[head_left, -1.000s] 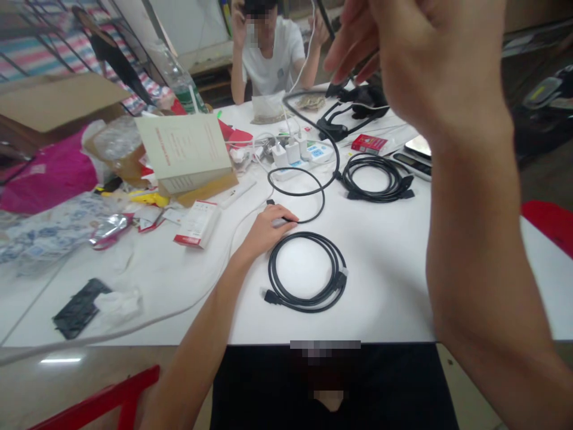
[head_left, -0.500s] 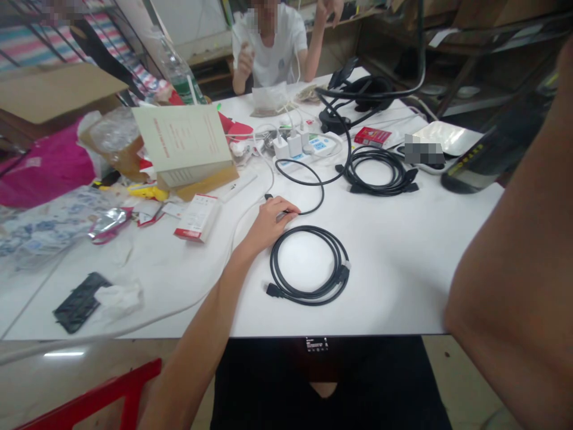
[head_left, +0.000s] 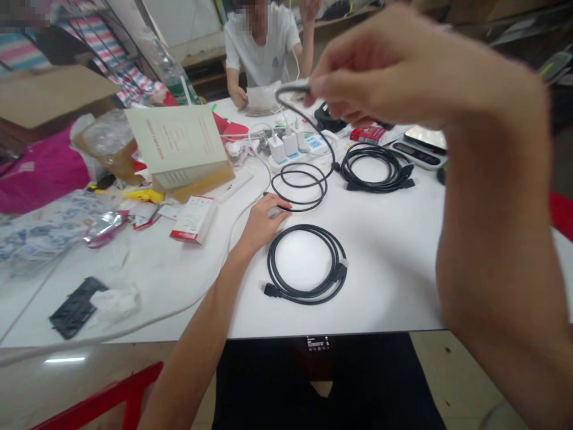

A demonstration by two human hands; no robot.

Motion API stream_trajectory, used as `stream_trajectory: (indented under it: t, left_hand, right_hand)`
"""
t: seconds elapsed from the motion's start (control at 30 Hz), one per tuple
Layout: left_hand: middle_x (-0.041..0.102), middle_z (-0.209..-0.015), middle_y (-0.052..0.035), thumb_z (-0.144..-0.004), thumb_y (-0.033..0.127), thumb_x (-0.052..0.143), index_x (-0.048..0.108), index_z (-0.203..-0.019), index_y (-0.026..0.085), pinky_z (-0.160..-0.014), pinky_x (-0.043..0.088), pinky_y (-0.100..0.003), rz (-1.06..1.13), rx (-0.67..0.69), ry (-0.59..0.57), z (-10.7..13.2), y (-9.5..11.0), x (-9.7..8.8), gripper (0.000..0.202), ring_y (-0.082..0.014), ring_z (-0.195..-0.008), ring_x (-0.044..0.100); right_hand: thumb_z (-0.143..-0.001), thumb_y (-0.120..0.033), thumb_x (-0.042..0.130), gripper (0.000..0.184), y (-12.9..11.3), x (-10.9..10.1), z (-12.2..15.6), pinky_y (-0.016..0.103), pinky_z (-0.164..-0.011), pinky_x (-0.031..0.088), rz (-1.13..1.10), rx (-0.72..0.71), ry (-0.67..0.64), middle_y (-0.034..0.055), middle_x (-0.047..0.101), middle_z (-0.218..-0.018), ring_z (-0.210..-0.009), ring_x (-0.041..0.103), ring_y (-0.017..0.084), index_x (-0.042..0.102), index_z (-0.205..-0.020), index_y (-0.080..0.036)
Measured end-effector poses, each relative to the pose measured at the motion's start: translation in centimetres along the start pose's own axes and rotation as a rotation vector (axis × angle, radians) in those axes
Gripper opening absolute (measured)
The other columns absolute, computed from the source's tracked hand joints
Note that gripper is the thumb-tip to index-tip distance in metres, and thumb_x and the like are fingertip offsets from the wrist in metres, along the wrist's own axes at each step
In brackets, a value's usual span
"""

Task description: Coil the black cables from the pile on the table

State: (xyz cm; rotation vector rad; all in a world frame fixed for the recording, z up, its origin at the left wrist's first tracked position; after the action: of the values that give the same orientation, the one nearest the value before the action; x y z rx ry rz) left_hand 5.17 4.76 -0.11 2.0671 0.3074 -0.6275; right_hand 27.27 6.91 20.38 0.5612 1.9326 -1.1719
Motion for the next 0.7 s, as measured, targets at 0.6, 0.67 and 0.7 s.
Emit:
stream_trajectory:
  t: [0.6, 0.67, 0.7]
  left_hand:
    - [0.07, -0.107, -0.0071, -0.097, 0.038, 0.077, 0.069, -0.099, 0.022, -0.093, 0.06, -0.035, -0.025, 0.018, 0.164, -0.2, 0.7, -1.3, 0.017, -0.0217, -0.104, 0.068]
    - [0.068, -0.116, -0.0092, -0.099, 0.039, 0.074, 0.069, -0.108, 0.023, -0.093, 0.061, -0.036, -0.018, 0.019, 0.213, -0.2, 0.5, -1.6, 0.02, -0.0227, -0.112, 0.067]
    - [0.067, -0.121, -0.0099, -0.098, 0.04, 0.075, 0.067, -0.114, 0.023, -0.093, 0.061, -0.036, -0.021, 0.009, 0.245, -0.2, 0.2, -1.7, 0.024, -0.0233, -0.116, 0.066]
  right_hand:
    - [-0.097, -0.063, 0.066, 0.05, 2.2, 17.5, -2.3, 0.029, -0.07, 0.048, 0.275, 0.068, -0.75, 0.0056, 0.067, -0.07, -0.069, 0.065, 0.017, 0.072, -0.085, -0.015]
    - [-0.1, -0.053, 0.066, 0.042, 2.1, 17.1, -2.5, 0.029, -0.072, 0.048, 0.294, 0.05, -0.739, 0.0064, 0.07, -0.075, -0.072, 0.066, 0.017, 0.072, -0.086, -0.014]
    - [-0.101, -0.049, 0.064, 0.039, 2.2, 16.7, -2.7, 0.03, -0.074, 0.048, 0.287, 0.052, -0.719, 0.007, 0.07, -0.076, -0.074, 0.067, 0.017, 0.072, -0.087, -0.014]
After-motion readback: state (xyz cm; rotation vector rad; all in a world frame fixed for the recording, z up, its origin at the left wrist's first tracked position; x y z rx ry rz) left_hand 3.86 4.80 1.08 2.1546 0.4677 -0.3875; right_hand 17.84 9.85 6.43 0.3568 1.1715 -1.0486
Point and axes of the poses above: each hand's wrist, its own z-axis away from the middle knuckle, its own x-axis out of the palm, y = z × x, the point moved 7 cm from there along -z, towards the middle knuckle
